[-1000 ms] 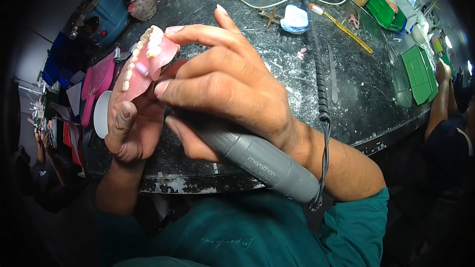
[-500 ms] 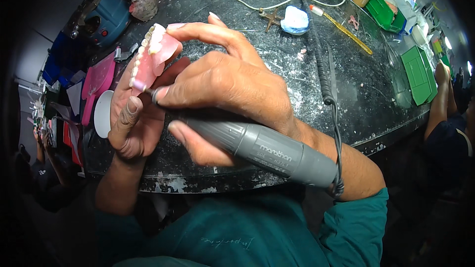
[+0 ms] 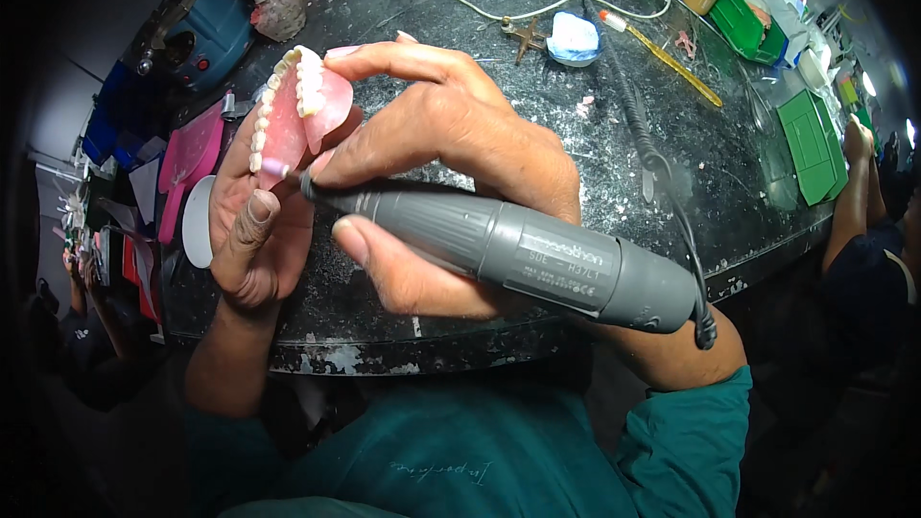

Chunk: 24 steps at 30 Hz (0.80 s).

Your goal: The person grinds and polishes a denture using a handheld rotary tool, turning the denture by hand to work along the teeth and base.

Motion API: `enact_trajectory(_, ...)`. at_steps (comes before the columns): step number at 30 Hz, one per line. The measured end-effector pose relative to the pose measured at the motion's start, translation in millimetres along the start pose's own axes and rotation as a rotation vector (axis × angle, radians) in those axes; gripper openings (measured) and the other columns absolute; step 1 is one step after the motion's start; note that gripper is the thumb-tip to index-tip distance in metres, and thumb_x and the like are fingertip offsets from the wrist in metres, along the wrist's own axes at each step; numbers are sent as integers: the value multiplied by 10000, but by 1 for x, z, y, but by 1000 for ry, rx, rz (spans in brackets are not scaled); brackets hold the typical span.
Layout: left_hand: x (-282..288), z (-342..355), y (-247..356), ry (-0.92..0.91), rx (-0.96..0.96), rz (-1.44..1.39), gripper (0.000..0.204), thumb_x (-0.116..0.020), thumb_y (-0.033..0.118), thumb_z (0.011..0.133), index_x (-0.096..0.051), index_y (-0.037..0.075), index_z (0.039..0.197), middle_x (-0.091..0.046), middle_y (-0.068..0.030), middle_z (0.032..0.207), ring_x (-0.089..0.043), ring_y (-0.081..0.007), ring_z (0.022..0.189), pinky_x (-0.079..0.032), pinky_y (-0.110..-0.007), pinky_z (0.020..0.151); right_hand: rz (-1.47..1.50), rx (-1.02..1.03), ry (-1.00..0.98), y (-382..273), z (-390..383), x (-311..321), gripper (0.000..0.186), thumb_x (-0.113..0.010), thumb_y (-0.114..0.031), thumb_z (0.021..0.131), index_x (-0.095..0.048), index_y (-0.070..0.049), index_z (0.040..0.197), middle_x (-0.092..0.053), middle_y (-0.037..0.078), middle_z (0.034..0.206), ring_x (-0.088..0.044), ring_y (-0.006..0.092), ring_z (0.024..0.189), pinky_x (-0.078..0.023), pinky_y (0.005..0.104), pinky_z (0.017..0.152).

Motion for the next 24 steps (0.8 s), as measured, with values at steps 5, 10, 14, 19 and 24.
enact_trajectory(5, 3, -2, -2, 16, 16, 11, 716, -626, 106, 890, -231, -121, 1442, -371, -247, 1458, -372, -275, 1370, -243, -404, 1155, 39, -26, -3, 4, -1, -3, 312, -719, -196, 789, -617, -34, 1035, -667, 128, 914, -506, 432, 1198, -289, 600, 1081)
enact_trajectory(10, -9, 5, 2, -31, -17, 1, 714, -628, 96, 886, -234, -119, 1442, -372, -244, 1459, -376, -272, 1368, -253, -397, 1151, -7, -48, 2, -3, 1, 7, 307, -717, -191, 782, -621, -46, 1034, -670, 121, 915, -488, 433, 1216, -285, 608, 1081)
enact_trajectory(14, 2, -1, 1, 12, -19, 31, 717, -632, 99, 885, -237, -119, 1442, -380, -241, 1455, -384, -272, 1364, -257, -396, 1149, 36, -25, 42, 6, -2, 0, 302, -714, -195, 780, -616, -48, 1026, -669, 116, 907, -509, 426, 1196, -286, 608, 1081)
enact_trajectory(19, 8, -5, 2, 44, -8, 32, 721, -639, 101, 881, -240, -118, 1441, -390, -244, 1448, -389, -272, 1360, -258, -395, 1149, 52, -16, 21, 9, -1, -8, 298, -705, -192, 785, -613, -46, 1028, -670, 117, 909, -525, 428, 1178, -289, 609, 1080)
enact_trajectory(24, -6, 3, 4, -12, -30, 26, 728, -645, 100, 876, -241, -117, 1442, -397, -247, 1441, -394, -273, 1357, -260, -397, 1149, 51, -65, -7, 4, -2, 5, 304, -719, -238, 808, -624, -41, 1019, -671, 123, 920, -522, 426, 1182, -295, 607, 1079)
Point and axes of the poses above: each hand's wrist, its own z-axis towards the middle knuckle, its own x-axis out of the back of the hand, y = z × x, the point moved 10 cm from there along z, towards the middle knuckle
